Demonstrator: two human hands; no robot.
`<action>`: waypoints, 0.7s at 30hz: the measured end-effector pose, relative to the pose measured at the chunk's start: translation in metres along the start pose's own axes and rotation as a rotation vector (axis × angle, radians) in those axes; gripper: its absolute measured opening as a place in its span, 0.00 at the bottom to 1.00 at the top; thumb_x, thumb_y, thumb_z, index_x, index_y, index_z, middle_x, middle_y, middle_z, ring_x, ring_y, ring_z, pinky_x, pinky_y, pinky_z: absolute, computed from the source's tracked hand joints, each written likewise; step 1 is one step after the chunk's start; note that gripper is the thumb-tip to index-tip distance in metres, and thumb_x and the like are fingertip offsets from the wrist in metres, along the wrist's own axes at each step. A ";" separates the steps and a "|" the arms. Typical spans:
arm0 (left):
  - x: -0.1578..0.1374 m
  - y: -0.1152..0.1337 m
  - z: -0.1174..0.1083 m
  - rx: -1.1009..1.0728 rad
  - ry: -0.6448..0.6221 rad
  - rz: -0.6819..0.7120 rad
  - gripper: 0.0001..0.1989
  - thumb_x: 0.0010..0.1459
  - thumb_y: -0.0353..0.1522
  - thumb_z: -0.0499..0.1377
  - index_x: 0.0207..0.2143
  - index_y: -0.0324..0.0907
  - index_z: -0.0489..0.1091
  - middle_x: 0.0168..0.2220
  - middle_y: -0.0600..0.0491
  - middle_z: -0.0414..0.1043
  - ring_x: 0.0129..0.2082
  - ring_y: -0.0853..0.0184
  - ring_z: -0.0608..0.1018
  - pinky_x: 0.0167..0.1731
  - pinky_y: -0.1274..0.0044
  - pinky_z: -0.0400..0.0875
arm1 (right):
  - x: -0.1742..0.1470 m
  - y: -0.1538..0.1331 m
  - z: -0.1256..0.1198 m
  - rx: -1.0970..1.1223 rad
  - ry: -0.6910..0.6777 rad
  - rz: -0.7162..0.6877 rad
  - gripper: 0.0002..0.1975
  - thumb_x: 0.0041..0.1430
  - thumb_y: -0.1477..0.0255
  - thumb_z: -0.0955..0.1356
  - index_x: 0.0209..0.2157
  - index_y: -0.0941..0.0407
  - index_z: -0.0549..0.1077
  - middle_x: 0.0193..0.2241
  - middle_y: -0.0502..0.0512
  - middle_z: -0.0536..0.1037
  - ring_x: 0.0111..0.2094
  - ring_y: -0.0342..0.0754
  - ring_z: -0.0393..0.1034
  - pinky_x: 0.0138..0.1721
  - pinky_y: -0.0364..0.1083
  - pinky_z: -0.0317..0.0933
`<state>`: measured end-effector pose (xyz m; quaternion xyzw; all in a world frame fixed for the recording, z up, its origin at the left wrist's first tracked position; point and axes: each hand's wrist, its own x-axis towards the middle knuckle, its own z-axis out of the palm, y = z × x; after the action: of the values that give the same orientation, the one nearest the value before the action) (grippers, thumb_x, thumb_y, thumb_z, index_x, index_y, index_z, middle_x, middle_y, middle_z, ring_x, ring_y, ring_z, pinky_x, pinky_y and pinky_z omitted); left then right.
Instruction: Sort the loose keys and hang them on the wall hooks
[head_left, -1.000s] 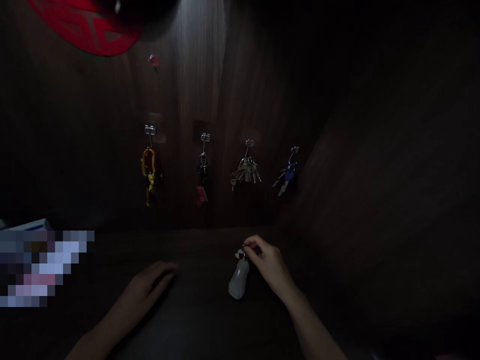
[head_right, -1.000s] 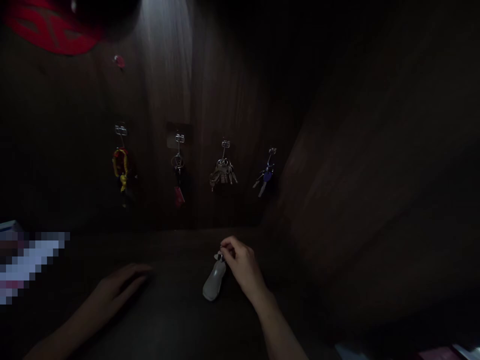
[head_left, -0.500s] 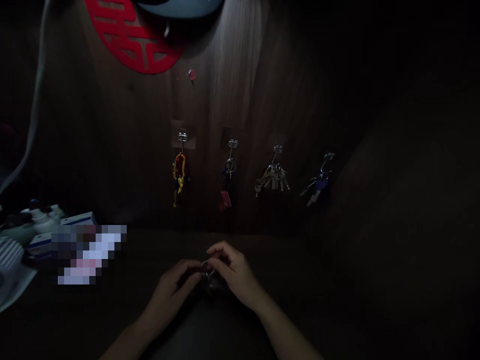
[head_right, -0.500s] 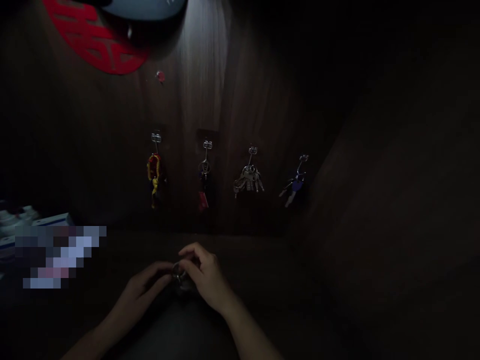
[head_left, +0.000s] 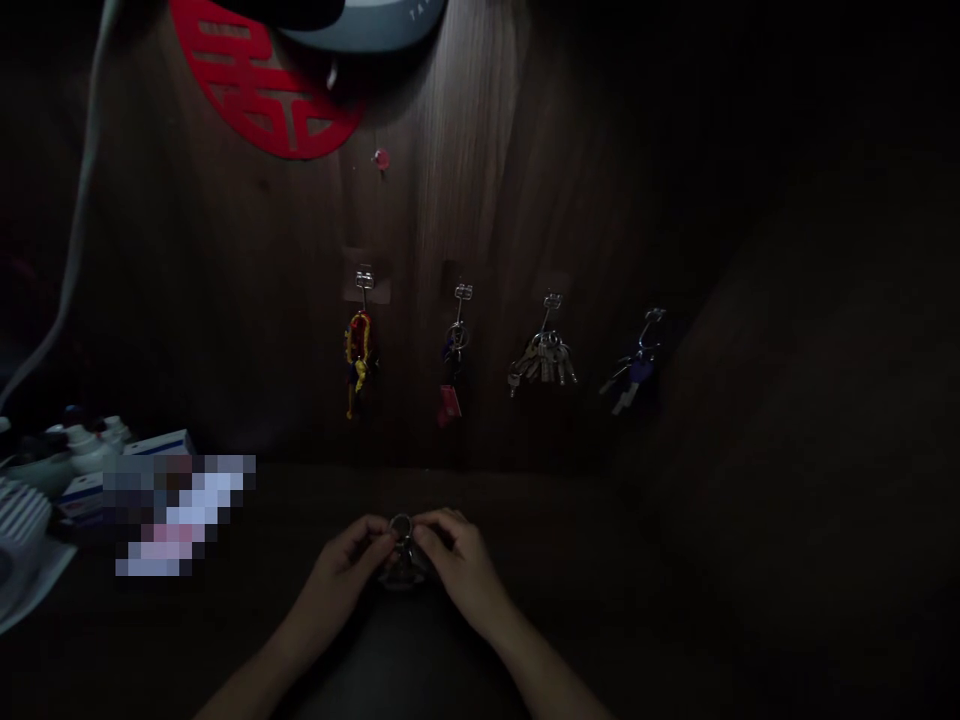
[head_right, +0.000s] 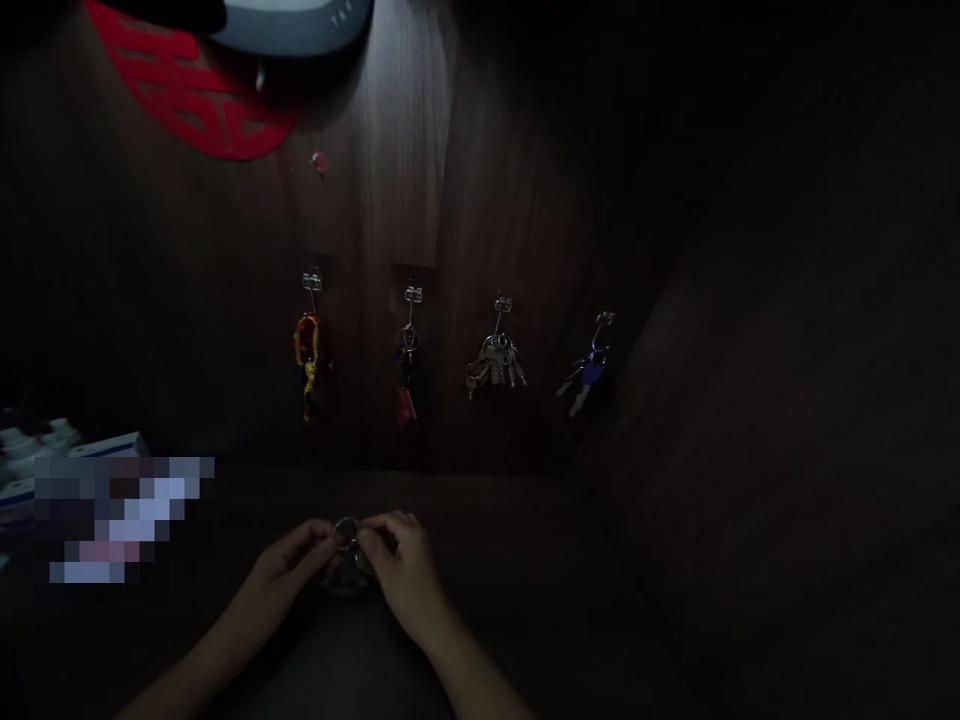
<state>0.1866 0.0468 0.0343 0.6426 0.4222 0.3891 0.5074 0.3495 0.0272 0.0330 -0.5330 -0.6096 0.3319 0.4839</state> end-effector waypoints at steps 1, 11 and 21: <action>0.000 -0.002 0.000 0.006 0.010 0.009 0.13 0.55 0.43 0.55 0.31 0.43 0.71 0.26 0.56 0.72 0.30 0.67 0.74 0.32 0.79 0.70 | -0.001 0.001 0.002 -0.019 -0.001 -0.010 0.13 0.56 0.61 0.65 0.29 0.54 0.76 0.32 0.53 0.77 0.39 0.49 0.68 0.43 0.47 0.59; 0.001 -0.006 -0.002 0.128 -0.023 0.033 0.11 0.55 0.41 0.55 0.37 0.48 0.71 0.35 0.57 0.78 0.38 0.63 0.78 0.40 0.77 0.71 | -0.007 -0.018 -0.013 0.099 0.153 -0.025 0.07 0.55 0.67 0.67 0.28 0.53 0.74 0.27 0.48 0.74 0.34 0.45 0.68 0.38 0.43 0.60; 0.001 -0.010 -0.002 0.359 -0.079 -0.067 0.15 0.55 0.42 0.51 0.42 0.49 0.70 0.39 0.56 0.78 0.42 0.62 0.78 0.42 0.76 0.71 | 0.004 -0.048 -0.115 0.230 0.620 -0.252 0.09 0.54 0.64 0.67 0.32 0.55 0.73 0.29 0.51 0.77 0.31 0.45 0.70 0.33 0.42 0.63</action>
<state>0.1837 0.0496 0.0245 0.7232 0.4859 0.2649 0.4133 0.4422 0.0082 0.1134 -0.4708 -0.4535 0.1586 0.7400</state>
